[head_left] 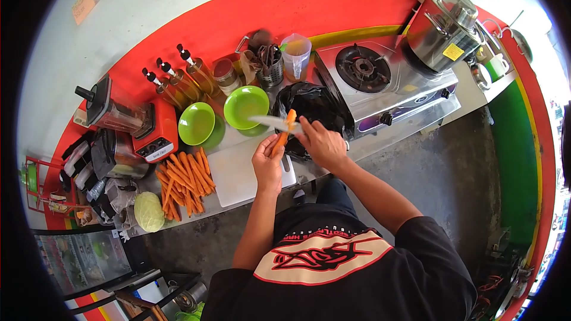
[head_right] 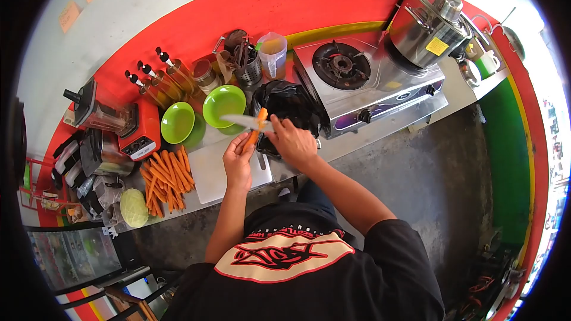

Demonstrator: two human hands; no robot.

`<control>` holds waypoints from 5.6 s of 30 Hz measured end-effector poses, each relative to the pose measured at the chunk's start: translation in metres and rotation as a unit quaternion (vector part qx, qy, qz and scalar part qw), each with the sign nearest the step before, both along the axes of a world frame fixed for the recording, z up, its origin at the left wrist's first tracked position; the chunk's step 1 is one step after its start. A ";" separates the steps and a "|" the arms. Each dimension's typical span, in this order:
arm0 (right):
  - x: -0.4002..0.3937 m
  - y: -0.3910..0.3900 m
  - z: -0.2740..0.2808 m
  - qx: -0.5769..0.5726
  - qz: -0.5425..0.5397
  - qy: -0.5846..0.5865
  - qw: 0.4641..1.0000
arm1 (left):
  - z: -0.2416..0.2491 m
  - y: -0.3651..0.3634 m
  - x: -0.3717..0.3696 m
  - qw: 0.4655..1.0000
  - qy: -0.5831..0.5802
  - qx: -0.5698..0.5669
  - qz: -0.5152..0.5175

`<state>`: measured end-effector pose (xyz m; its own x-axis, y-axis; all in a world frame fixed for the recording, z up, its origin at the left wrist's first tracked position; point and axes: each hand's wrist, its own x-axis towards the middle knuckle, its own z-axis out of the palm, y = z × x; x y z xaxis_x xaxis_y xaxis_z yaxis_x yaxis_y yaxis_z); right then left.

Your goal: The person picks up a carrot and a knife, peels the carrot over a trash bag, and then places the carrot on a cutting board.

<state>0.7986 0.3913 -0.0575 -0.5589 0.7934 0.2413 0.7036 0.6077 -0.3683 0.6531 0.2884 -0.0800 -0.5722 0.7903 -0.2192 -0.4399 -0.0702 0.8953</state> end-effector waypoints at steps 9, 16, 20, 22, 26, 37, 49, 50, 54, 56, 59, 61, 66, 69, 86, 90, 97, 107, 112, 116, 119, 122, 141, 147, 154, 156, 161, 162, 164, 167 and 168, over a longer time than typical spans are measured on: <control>0.000 -0.004 0.007 -0.022 0.035 0.011 0.999 | -0.001 -0.001 -0.003 1.000 0.024 0.001 -0.004; -0.003 0.004 0.008 -0.035 -0.033 0.010 0.999 | 0.004 -0.003 -0.001 0.999 0.039 0.003 0.004; -0.003 -0.006 0.004 -0.011 0.067 0.013 0.998 | 0.001 -0.003 -0.003 1.000 0.024 -0.006 -0.001; -0.005 0.006 0.004 -0.037 -0.017 0.052 0.998 | 0.000 -0.003 -0.003 0.999 0.043 0.018 0.009; -0.004 0.000 0.009 -0.025 0.044 0.055 0.997 | -0.001 -0.007 -0.003 0.999 0.044 0.026 0.006; -0.010 -0.006 0.007 0.006 0.043 0.025 0.999 | -0.002 -0.005 -0.008 0.999 0.034 0.034 0.010; -0.012 0.012 0.009 -0.039 -0.001 0.044 0.998 | -0.006 -0.009 -0.014 0.998 -0.035 0.043 0.011; -0.012 0.008 0.009 -0.040 -0.001 0.045 0.998 | -0.006 -0.009 -0.015 0.998 -0.034 0.042 0.011; -0.011 0.005 0.005 -0.016 0.038 0.063 0.997 | -0.010 -0.008 -0.014 0.998 -0.032 0.045 0.011; -0.014 0.008 0.002 -0.047 -0.016 0.044 0.998 | -0.011 -0.008 -0.015 0.999 -0.025 0.044 0.014; -0.013 0.000 0.003 -0.029 0.008 0.043 0.999 | -0.011 -0.008 -0.013 0.999 -0.005 0.040 0.007; -0.011 -0.001 0.007 -0.034 0.016 0.041 0.998 | -0.007 -0.009 -0.012 0.999 0.023 0.039 0.013; -0.015 0.028 -0.016 -0.090 -0.058 0.109 0.988 | 0.000 -0.011 -0.009 0.997 0.064 0.038 -0.001; -0.023 0.033 -0.021 -0.448 -0.071 0.317 0.833 | 0.001 -0.008 -0.003 0.994 0.088 0.051 -0.024; -0.025 0.024 -0.004 -0.198 0.067 0.295 0.932 | 0.001 -0.016 -0.010 0.979 -0.068 0.013 -0.190; -0.012 -0.014 0.021 -0.031 0.106 0.072 0.991 | 0.011 -0.013 -0.012 0.984 -0.117 0.016 -0.133; -0.006 -0.017 0.012 0.073 0.134 0.026 0.988 | 0.014 -0.019 -0.010 0.973 -0.190 0.049 -0.124; -0.012 -0.010 0.011 0.081 0.040 0.069 0.994 | 0.022 -0.021 -0.008 0.967 -0.210 0.066 -0.126; -0.005 -0.011 0.014 0.088 0.097 0.032 0.991 | 0.014 -0.018 -0.008 0.969 -0.207 0.053 -0.121; -0.005 -0.004 0.020 0.077 0.058 0.028 0.995 | 0.018 -0.018 -0.007 0.967 -0.208 0.058 -0.137; -0.006 -0.008 0.021 0.068 0.087 0.038 0.993 | 0.018 -0.017 -0.007 0.966 -0.211 0.062 -0.139; -0.004 -0.011 0.018 0.094 0.111 0.049 0.988 | 0.020 -0.016 -0.009 0.969 -0.203 0.053 -0.132; -0.005 0.000 0.017 0.078 0.058 0.061 0.993 | 0.017 -0.020 -0.015 0.947 -0.260 0.093 -0.165; 0.001 -0.002 0.019 0.105 0.084 0.076 0.988 | 0.020 -0.022 -0.013 0.940 -0.291 0.079 -0.161; 0.004 0.004 0.017 0.087 0.041 0.086 0.992 | 0.017 -0.022 -0.013 0.928 -0.304 0.103 -0.190; 0.006 -0.002 0.017 0.109 0.108 0.071 0.986 | 0.019 -0.022 -0.012 0.932 -0.292 0.101 -0.190; 0.002 0.007 0.020 0.071 0.031 0.079 0.994 | 0.015 -0.023 -0.010 0.949 -0.237 0.098 -0.184; 0.003 0.003 0.021 0.069 0.031 0.079 0.994 | 0.016 -0.023 -0.007 0.958 -0.219 0.079 -0.166; 0.005 -0.004 0.023 0.093 0.102 0.065 0.988 | 0.016 -0.024 -0.005 0.966 -0.199 0.060 -0.151; -0.001 0.011 0.022 0.063 0.037 0.070 0.995 | 0.016 -0.025 -0.007 0.970 -0.163 0.070 -0.164; -0.003 0.014 0.024 0.037 -0.007 0.066 0.997 | 0.016 -0.025 -0.006 0.972 -0.156 0.066 -0.164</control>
<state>0.7956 0.4051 -0.0333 -0.5065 0.7784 0.3709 0.6606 0.6268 -0.4133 0.6475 0.2631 -0.0638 -0.2074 0.9517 -0.2262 -0.7067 0.0141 0.7074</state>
